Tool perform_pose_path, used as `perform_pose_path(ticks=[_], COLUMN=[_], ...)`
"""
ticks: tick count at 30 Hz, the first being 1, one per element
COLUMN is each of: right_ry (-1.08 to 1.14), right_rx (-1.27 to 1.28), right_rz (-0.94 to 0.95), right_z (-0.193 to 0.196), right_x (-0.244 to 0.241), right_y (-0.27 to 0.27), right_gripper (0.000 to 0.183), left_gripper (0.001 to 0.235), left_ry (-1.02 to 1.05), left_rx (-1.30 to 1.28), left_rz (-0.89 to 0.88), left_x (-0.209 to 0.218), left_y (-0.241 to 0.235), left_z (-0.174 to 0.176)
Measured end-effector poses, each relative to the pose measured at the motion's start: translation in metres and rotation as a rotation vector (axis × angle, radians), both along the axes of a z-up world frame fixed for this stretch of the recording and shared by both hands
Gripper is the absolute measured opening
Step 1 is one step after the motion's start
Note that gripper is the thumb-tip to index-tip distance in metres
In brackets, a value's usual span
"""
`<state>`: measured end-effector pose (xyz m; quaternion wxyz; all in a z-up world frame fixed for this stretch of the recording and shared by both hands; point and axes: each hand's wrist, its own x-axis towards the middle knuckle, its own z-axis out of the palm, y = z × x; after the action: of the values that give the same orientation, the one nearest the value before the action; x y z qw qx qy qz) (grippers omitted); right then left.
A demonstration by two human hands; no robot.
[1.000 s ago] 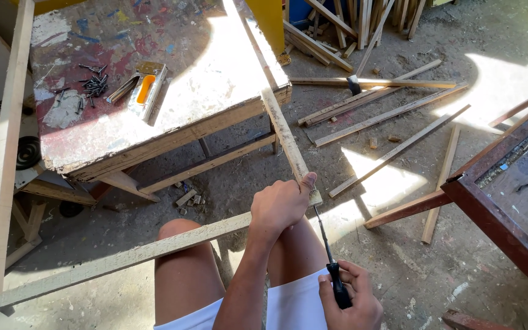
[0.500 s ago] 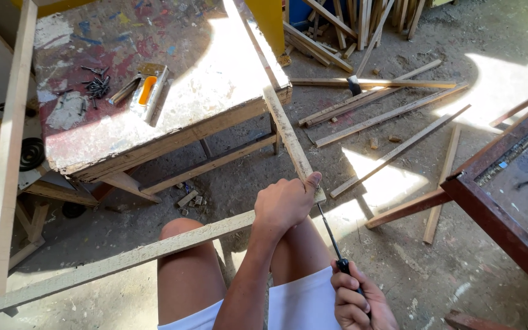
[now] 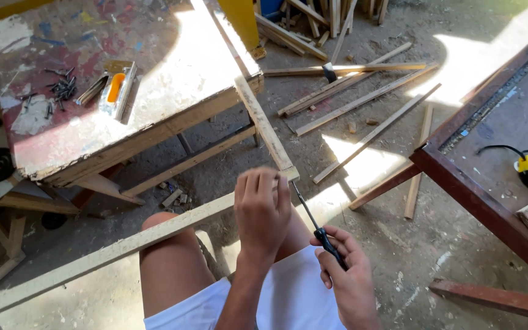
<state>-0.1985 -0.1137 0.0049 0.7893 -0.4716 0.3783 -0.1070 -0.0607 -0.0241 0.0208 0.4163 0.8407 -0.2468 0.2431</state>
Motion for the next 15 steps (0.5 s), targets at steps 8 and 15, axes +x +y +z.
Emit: perform_pose_path(ticks=[8,15], right_ry=[0.124,0.143], right_rx=[-1.453,-1.387], right_rz=[0.271,0.322], right_z=[-0.012,-0.016], right_x=[-0.001,0.004], right_y=[-0.005,-0.002], right_gripper=[0.033,0.041], left_gripper=[0.015,0.047], left_ry=[0.528,1.26], left_rx=[-0.378,-1.452], left_rz=[0.158,-0.074], left_x=[-0.039,-0.01], left_y=[0.002,0.007], left_z=[-0.02,-0.033])
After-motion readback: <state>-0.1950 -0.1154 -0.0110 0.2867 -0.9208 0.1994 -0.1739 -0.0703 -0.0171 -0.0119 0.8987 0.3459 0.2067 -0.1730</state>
